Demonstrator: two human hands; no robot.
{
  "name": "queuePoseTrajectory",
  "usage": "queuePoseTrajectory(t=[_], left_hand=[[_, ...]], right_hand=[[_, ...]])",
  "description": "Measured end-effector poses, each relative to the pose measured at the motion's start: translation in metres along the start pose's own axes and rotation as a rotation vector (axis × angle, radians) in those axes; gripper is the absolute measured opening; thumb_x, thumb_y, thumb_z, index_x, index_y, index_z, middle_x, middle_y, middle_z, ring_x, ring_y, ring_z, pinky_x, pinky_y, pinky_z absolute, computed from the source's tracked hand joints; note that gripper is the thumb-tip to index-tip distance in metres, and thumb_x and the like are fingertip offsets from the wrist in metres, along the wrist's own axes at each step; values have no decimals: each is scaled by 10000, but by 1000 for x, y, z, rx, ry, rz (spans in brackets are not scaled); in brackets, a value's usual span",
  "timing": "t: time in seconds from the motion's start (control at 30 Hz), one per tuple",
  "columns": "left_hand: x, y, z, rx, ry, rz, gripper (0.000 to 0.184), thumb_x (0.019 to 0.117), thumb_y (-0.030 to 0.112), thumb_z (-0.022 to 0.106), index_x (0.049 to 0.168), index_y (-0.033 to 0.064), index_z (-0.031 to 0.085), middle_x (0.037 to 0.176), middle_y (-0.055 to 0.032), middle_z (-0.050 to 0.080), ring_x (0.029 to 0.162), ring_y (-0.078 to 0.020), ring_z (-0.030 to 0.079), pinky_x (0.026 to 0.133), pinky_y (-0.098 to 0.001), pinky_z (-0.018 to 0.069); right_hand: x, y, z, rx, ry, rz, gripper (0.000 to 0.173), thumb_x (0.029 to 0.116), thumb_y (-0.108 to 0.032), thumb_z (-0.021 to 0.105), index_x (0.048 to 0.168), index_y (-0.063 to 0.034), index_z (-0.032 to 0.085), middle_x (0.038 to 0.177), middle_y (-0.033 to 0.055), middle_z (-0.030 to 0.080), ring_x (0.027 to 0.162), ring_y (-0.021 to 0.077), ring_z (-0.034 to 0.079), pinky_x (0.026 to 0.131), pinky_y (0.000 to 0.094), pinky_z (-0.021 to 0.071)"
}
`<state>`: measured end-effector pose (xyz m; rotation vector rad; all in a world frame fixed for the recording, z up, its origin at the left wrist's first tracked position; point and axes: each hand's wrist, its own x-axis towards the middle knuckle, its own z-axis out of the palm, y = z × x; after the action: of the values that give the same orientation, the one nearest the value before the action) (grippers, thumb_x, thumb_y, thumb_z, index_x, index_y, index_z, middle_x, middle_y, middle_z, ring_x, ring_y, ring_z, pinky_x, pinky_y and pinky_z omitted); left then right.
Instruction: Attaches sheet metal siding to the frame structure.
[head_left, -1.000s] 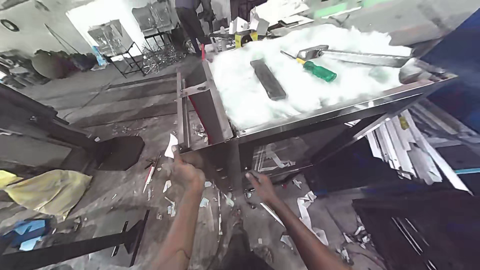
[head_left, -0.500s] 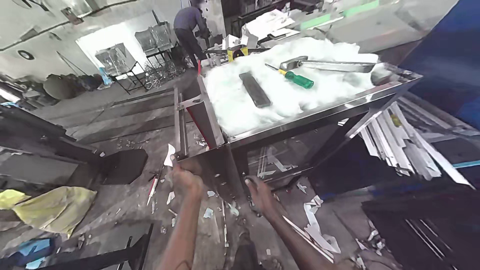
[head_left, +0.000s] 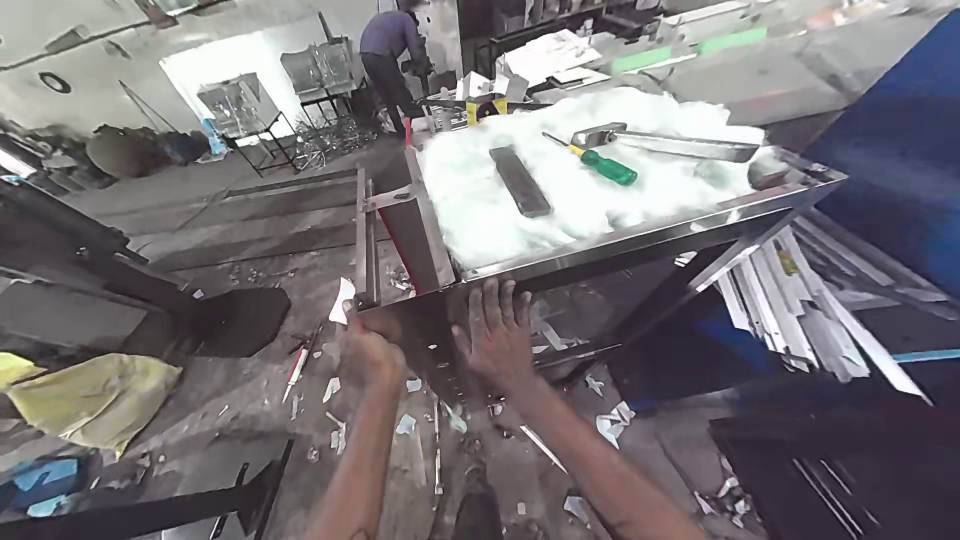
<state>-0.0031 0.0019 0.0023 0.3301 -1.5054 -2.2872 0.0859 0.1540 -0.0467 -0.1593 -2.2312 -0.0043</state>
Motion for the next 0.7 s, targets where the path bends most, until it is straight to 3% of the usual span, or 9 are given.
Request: queuePoseTrajectory(t=[0.13, 0.23, 0.27, 0.33, 0.4, 0.47, 0.53, 0.63, 0.7], left_hand=[[0, -1, 2, 10, -1, 9, 384, 1112, 324, 380, 1250, 31, 587, 1000, -92, 662, 903, -172, 666, 817, -390, 579], [-5, -1, -7, -10, -91, 23, 429, 1103, 434, 336, 1222, 106, 586, 985, -49, 652, 878, -155, 650, 772, -406, 574], [-6, -3, -15, -6, -133, 30, 423, 1100, 446, 344, 1235, 122, 579, 1026, -45, 658, 928, -162, 657, 812, -427, 580], [-3, -2, -5, -21, -154, 60, 397, 1103, 375, 336, 1283, 95, 554, 1131, -90, 661, 1070, -212, 659, 920, -488, 568], [-1, -2, 4, -37, -109, 99, 366, 1102, 289, 319, 1234, 43, 555, 1066, -128, 657, 1015, -235, 663, 870, -497, 578], [0, -2, 4, 21, -84, 125, 388, 1116, 291, 291, 1290, 18, 504, 1084, -145, 636, 993, -234, 652, 839, -478, 585], [4, -3, -1, 111, -7, 147, 385, 1126, 291, 290, 1270, 3, 502, 1040, -152, 627, 945, -233, 654, 810, -457, 589], [11, 0, 9, 169, 54, 158, 345, 1116, 240, 297, 1162, -23, 515, 930, -173, 591, 839, -257, 642, 741, -473, 591], [9, 1, 12, 165, 42, 174, 305, 1103, 207, 304, 1049, -7, 516, 832, -146, 550, 746, -241, 606, 672, -463, 569]], right_hand=[[-23, -1, -2, 44, -115, -43, 665, 1053, -552, 307, 1544, -129, 456, 1592, 82, 461, 1503, 283, 372, 1220, 586, 194], [-80, -6, -19, 461, -425, 38, 593, 1067, -434, 376, 1561, -113, 441, 1634, 77, 394, 1547, 320, 279, 1235, 652, 191], [-121, -12, -20, 638, -520, 180, 553, 1063, -389, 425, 1546, -123, 465, 1619, 54, 422, 1544, 267, 294, 1263, 586, 211], [-188, -15, -12, 971, -670, 650, 481, 1054, -291, 501, 1507, -132, 520, 1529, 39, 533, 1427, 158, 471, 1205, 413, 377], [-231, -7, -16, 1233, -824, 1134, 424, 1094, -243, 471, 1505, -141, 494, 1464, 68, 562, 1317, 168, 551, 1124, 392, 460], [-270, -5, 2, 1306, -745, 1251, 398, 1118, -290, 360, 1404, -96, 556, 1213, 112, 661, 1046, 183, 654, 892, 381, 567], [-277, -10, 30, 1584, -607, 1614, 670, 1070, -595, 85, 1276, -180, 568, 1065, 9, 664, 933, 112, 642, 795, 334, 567], [-233, -5, 91, 1799, -271, 2052, 1034, 895, -838, -45, 1387, -120, 514, 1248, 118, 645, 1128, 256, 626, 956, 545, 526], [-215, 0, 117, 1848, -81, 2082, 1000, 867, -866, -51, 1171, -112, 532, 1005, 112, 626, 948, 257, 622, 864, 556, 536]])
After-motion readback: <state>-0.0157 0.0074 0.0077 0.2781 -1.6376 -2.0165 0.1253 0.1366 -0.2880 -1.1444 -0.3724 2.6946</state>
